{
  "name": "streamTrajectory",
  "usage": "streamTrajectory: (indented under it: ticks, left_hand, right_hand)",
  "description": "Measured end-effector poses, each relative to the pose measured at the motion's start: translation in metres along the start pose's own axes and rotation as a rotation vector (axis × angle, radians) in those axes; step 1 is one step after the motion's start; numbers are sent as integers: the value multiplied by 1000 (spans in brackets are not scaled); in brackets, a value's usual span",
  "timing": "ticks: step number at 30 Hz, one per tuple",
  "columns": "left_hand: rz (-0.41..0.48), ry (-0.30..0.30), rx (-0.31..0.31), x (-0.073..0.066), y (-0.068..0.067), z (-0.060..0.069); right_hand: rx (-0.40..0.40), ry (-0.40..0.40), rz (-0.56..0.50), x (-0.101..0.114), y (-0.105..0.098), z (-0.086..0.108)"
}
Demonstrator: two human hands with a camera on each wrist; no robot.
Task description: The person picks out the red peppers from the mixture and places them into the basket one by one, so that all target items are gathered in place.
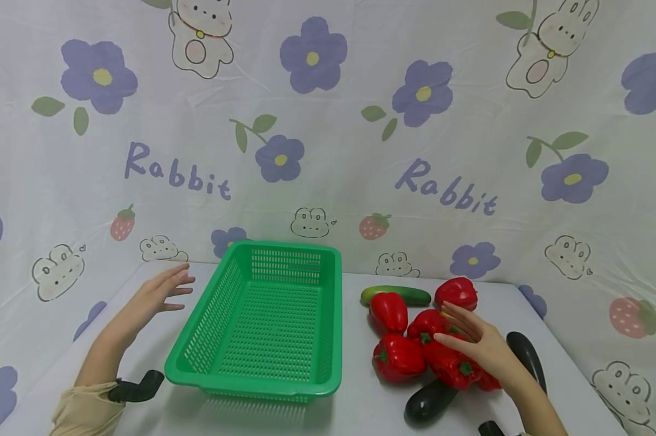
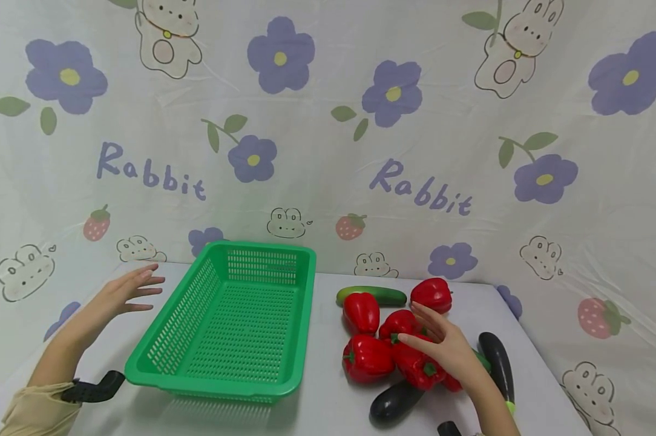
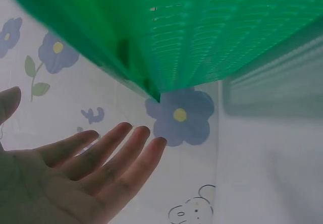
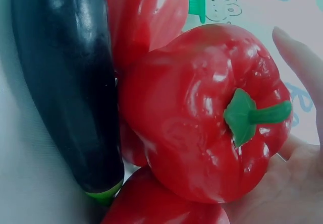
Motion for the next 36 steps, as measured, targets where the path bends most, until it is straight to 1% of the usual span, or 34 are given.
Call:
streamTrajectory:
  ticks: [5, 13, 18, 20, 26, 36]
  left_hand:
    - [78, -13, -1, 14, 2, 0]
    - [218, 7, 19, 28, 7, 5]
    - [282, -18, 31, 39, 10, 6]
    - [296, -34, 32, 43, 11, 6]
    - [280, -57, 31, 49, 15, 7]
    - [318, -62, 45, 57, 19, 6]
  right_hand:
    - [2, -9, 3, 1, 1, 2]
    - [8, 8, 17, -1, 3, 5]
    - [10, -5, -4, -1, 3, 7]
    - [7, -15, -12, -1, 2, 10]
    - [0, -19, -15, -3, 2, 15]
    - [-11, 58, 19, -11, 2, 22]
Point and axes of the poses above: each hand's wrist, its own z-axis away from the middle knuckle, its own y-axis out of the palm, x = y × z, the point moved 9 cm from there along -z, towards the middle knuckle, and after that the axes turned 9 degrees about x, right-handed, at the moved point
